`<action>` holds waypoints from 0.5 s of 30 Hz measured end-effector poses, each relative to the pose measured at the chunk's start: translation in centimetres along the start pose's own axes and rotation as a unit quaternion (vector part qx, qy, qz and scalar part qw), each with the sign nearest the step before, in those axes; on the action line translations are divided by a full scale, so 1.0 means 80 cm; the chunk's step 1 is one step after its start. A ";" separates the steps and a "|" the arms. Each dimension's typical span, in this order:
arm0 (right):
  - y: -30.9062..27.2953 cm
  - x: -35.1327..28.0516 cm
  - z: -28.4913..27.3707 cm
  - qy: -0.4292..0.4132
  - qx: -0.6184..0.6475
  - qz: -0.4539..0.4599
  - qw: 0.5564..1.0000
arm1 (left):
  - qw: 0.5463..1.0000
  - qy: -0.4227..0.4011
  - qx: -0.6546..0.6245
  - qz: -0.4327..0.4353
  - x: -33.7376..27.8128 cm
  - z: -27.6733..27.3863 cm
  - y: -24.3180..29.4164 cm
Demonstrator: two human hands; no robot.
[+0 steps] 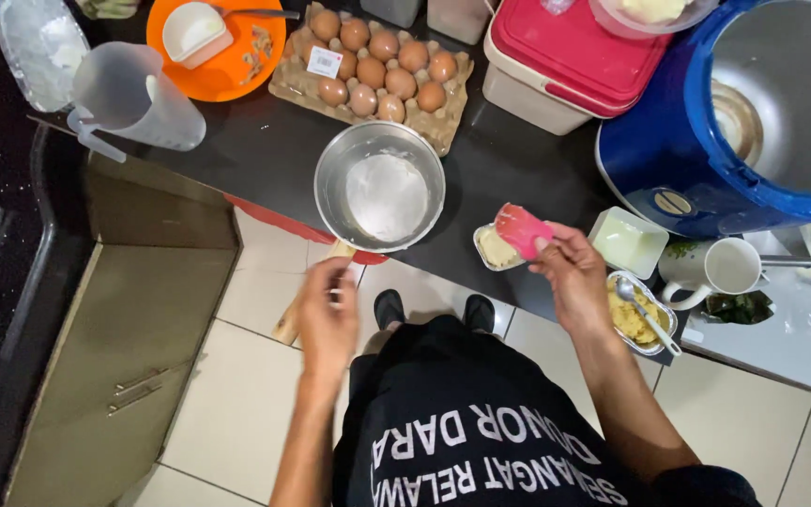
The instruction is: Greasing the interior surface of various baking molds using a spatula.
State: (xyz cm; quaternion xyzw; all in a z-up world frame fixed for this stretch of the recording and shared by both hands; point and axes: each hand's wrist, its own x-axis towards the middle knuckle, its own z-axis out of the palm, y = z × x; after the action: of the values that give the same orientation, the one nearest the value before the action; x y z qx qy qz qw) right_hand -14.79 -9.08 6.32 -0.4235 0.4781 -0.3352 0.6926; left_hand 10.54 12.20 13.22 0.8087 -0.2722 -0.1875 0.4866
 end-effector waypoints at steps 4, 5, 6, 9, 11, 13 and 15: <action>0.002 -0.004 0.037 -0.009 -0.012 -0.005 1.000 | 0.990 0.050 0.130 0.017 0.014 -0.059 -0.009; 0.005 -0.004 0.043 -0.009 -0.031 -0.020 0.999 | 0.990 0.021 0.135 0.022 0.018 -0.068 -0.024; 0.008 -0.004 0.050 -0.008 -0.050 -0.035 0.998 | 0.990 -0.009 0.140 0.028 0.022 -0.077 -0.038; -0.006 -0.021 0.091 -0.006 -0.071 -0.062 0.996 | 0.977 -0.106 0.181 -0.039 0.034 -0.081 -0.049; -0.005 -0.031 0.109 0.002 -0.080 -0.072 0.994 | 0.974 -0.134 0.179 -0.038 0.043 -0.082 -0.053; -0.001 -0.042 0.125 0.013 -0.090 -0.080 0.993 | 0.969 -0.166 0.177 -0.037 0.051 -0.082 -0.064; 0.005 -0.053 0.134 0.016 -0.072 -0.082 0.994 | 0.953 -0.214 0.204 -0.062 0.058 -0.075 -0.078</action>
State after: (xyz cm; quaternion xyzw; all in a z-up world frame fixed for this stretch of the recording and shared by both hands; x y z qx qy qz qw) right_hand -6.00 -2.38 9.50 -0.5046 0.4753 -0.3623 0.6230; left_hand 19.22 15.81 10.21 0.8467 -0.3517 -0.3271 0.2291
